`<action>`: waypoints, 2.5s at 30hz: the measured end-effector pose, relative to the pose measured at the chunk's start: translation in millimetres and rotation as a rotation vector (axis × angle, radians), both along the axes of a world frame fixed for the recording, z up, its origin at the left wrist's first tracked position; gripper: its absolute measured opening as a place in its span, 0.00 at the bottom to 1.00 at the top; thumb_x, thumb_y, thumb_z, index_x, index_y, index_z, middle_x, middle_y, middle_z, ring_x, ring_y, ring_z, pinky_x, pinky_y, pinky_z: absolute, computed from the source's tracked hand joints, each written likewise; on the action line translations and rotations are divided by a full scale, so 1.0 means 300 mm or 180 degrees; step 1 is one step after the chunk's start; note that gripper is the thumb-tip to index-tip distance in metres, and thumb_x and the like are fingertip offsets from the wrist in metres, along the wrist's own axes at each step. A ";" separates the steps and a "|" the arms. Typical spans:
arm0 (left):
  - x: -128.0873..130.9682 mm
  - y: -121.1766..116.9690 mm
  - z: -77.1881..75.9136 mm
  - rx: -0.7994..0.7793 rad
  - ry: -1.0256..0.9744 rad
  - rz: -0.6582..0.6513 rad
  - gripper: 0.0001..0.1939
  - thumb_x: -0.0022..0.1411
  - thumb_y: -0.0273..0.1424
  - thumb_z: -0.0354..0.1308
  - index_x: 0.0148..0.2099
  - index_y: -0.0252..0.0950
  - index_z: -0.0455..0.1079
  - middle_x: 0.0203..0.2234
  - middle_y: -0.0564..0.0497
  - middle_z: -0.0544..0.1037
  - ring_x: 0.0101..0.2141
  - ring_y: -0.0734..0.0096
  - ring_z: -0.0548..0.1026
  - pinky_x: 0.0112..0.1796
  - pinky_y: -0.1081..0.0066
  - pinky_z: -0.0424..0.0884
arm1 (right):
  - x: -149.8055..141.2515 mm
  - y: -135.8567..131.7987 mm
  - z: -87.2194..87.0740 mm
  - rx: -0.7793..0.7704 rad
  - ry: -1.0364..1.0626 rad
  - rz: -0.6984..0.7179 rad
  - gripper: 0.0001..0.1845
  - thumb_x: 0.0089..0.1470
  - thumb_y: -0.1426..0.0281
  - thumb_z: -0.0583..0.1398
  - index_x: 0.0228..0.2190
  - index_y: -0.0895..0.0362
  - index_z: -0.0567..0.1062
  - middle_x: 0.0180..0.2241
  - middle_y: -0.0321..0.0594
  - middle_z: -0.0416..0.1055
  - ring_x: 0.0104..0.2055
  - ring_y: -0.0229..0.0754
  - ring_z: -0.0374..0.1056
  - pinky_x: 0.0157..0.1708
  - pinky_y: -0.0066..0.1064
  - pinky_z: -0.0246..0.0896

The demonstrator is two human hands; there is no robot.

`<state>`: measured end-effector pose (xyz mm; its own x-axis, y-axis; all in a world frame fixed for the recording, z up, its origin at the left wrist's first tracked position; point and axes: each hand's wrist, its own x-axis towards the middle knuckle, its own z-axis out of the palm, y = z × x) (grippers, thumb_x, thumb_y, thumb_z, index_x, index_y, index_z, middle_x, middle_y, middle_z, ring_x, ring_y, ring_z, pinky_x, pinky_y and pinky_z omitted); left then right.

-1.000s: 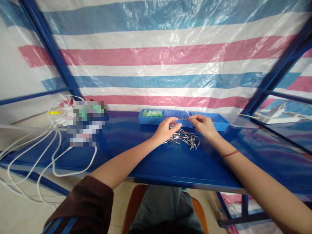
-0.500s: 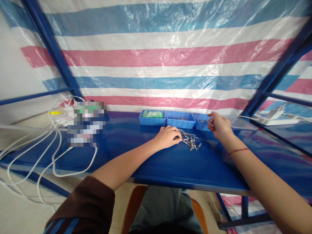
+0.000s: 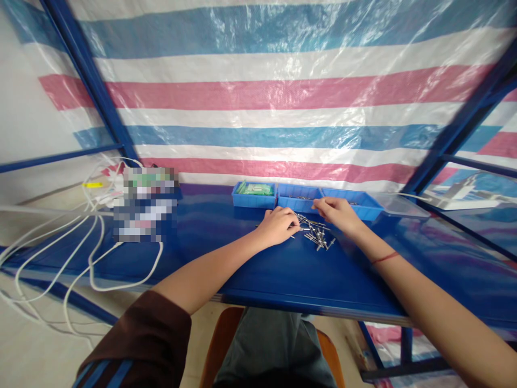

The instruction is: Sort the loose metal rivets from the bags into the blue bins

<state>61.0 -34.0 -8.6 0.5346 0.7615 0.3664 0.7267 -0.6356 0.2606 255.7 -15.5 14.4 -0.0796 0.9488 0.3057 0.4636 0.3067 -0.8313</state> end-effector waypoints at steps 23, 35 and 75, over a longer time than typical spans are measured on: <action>0.015 0.032 0.008 -0.0818 -0.2104 -0.0405 0.13 0.60 0.38 0.53 0.39 0.34 0.72 0.35 0.49 0.78 0.36 0.70 0.73 0.41 0.69 0.67 | -0.059 -0.054 0.027 0.0443 0.0379 0.0859 0.16 0.44 0.57 0.64 0.30 0.57 0.76 0.27 0.39 0.73 0.25 0.36 0.64 0.28 0.31 0.61; 0.013 0.028 0.023 -0.0434 -0.2406 -0.0176 0.13 0.56 0.37 0.59 0.41 0.35 0.70 0.30 0.51 0.76 0.31 0.72 0.72 0.36 0.71 0.68 | -0.036 -0.035 0.015 0.0468 -0.0139 0.0744 0.18 0.48 0.54 0.60 0.29 0.57 0.74 0.27 0.39 0.71 0.23 0.36 0.63 0.24 0.30 0.59; 0.016 0.030 0.034 -0.0831 -0.2324 0.0030 0.09 0.62 0.34 0.50 0.37 0.34 0.67 0.34 0.51 0.75 0.35 0.72 0.72 0.40 0.71 0.67 | -0.006 -0.057 0.041 -0.0343 0.0483 0.1167 0.20 0.39 0.61 0.68 0.36 0.55 0.78 0.33 0.40 0.76 0.26 0.35 0.66 0.26 0.29 0.63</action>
<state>65.7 -25.1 1.8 0.2197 0.8750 0.4314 0.3182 -0.4823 0.8162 254.0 -32.6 26.7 -0.3801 0.8932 0.2403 0.2095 0.3361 -0.9182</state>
